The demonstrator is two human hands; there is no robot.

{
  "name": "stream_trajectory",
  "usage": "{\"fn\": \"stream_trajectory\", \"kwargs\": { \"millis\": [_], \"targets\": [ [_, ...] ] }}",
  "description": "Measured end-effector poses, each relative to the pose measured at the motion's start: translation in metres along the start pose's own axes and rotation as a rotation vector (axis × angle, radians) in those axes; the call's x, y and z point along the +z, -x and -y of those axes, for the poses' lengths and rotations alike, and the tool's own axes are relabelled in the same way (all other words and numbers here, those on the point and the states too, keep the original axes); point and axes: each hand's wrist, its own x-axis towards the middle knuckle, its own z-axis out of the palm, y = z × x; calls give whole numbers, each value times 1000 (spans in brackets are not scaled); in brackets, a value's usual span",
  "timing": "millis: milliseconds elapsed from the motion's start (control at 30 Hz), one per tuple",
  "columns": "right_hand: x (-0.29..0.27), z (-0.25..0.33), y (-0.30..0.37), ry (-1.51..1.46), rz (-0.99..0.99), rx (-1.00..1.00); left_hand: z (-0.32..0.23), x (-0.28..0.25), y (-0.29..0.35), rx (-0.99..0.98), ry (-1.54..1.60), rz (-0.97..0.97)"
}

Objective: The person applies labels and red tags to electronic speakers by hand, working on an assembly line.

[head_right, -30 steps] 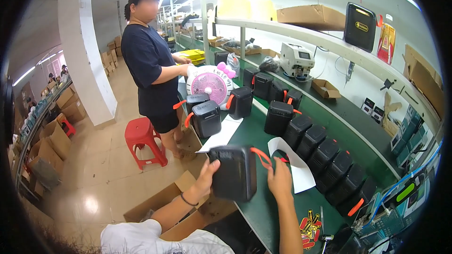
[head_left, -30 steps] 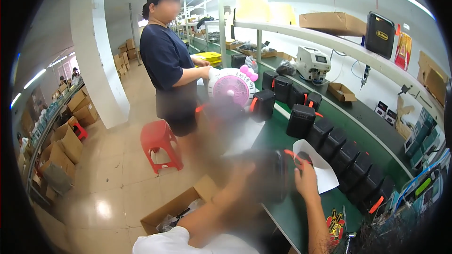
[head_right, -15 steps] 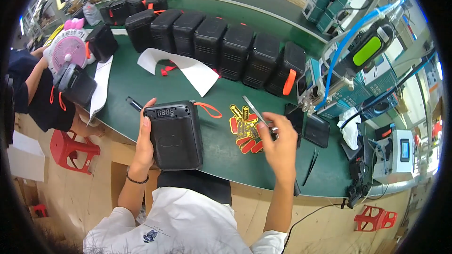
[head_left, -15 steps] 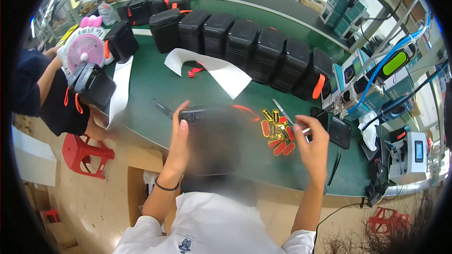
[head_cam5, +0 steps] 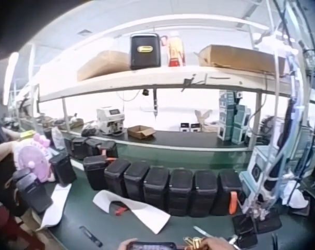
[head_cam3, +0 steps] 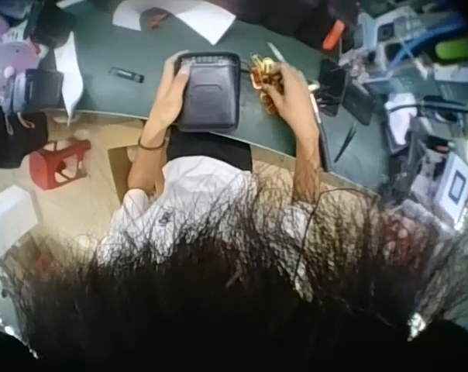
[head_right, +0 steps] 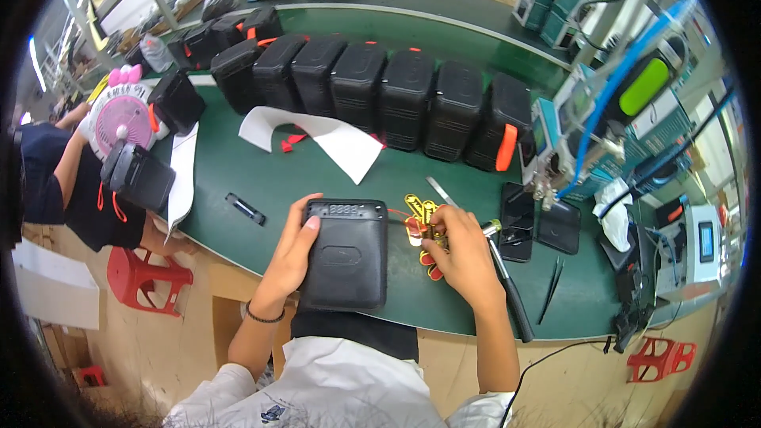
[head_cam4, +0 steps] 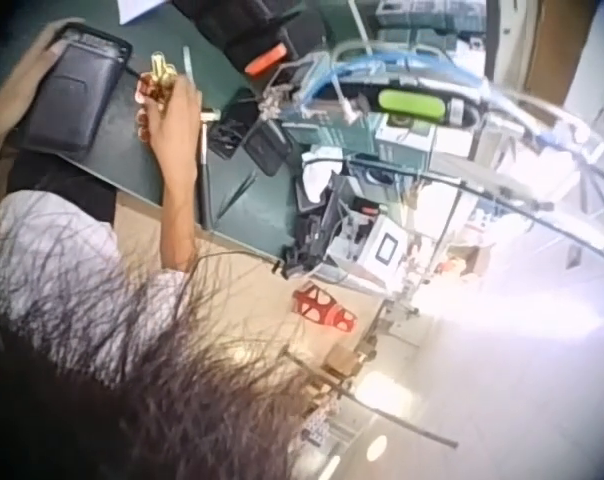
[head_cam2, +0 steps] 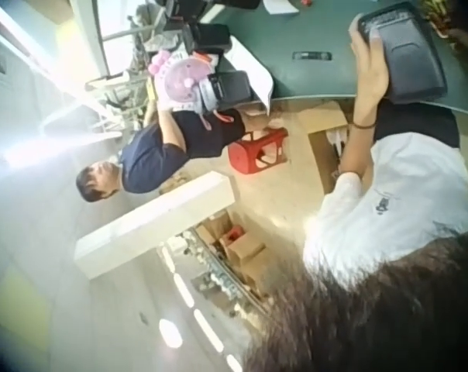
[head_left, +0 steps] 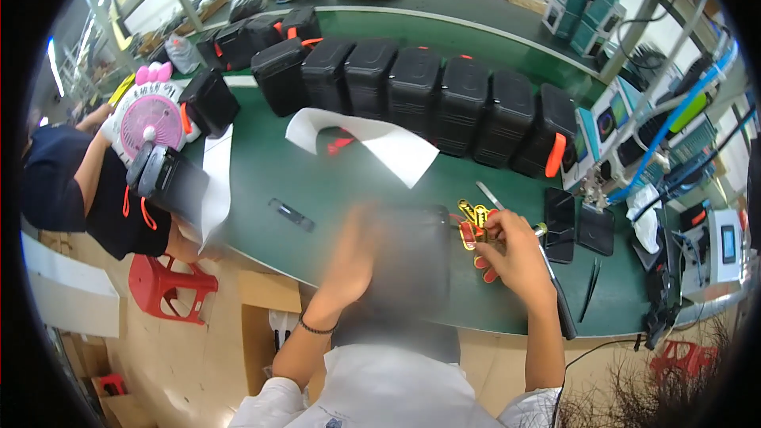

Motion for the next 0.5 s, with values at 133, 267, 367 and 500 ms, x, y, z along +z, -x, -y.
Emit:
{"fn": "stream_trajectory", "kwargs": {
  "millis": [133,267,367,500],
  "targets": [
    [4,8,0,-481,-163,61,12,-7,-6,123,-451,4],
    [12,22,11,-1056,-191,87,-48,1,5,307,-418,-198],
    [42,41,22,-1425,-95,25,-64,5,20,566,-365,80],
    [64,48,20,-1461,-147,9,-55,30,19,631,-318,59]
  ]
}}
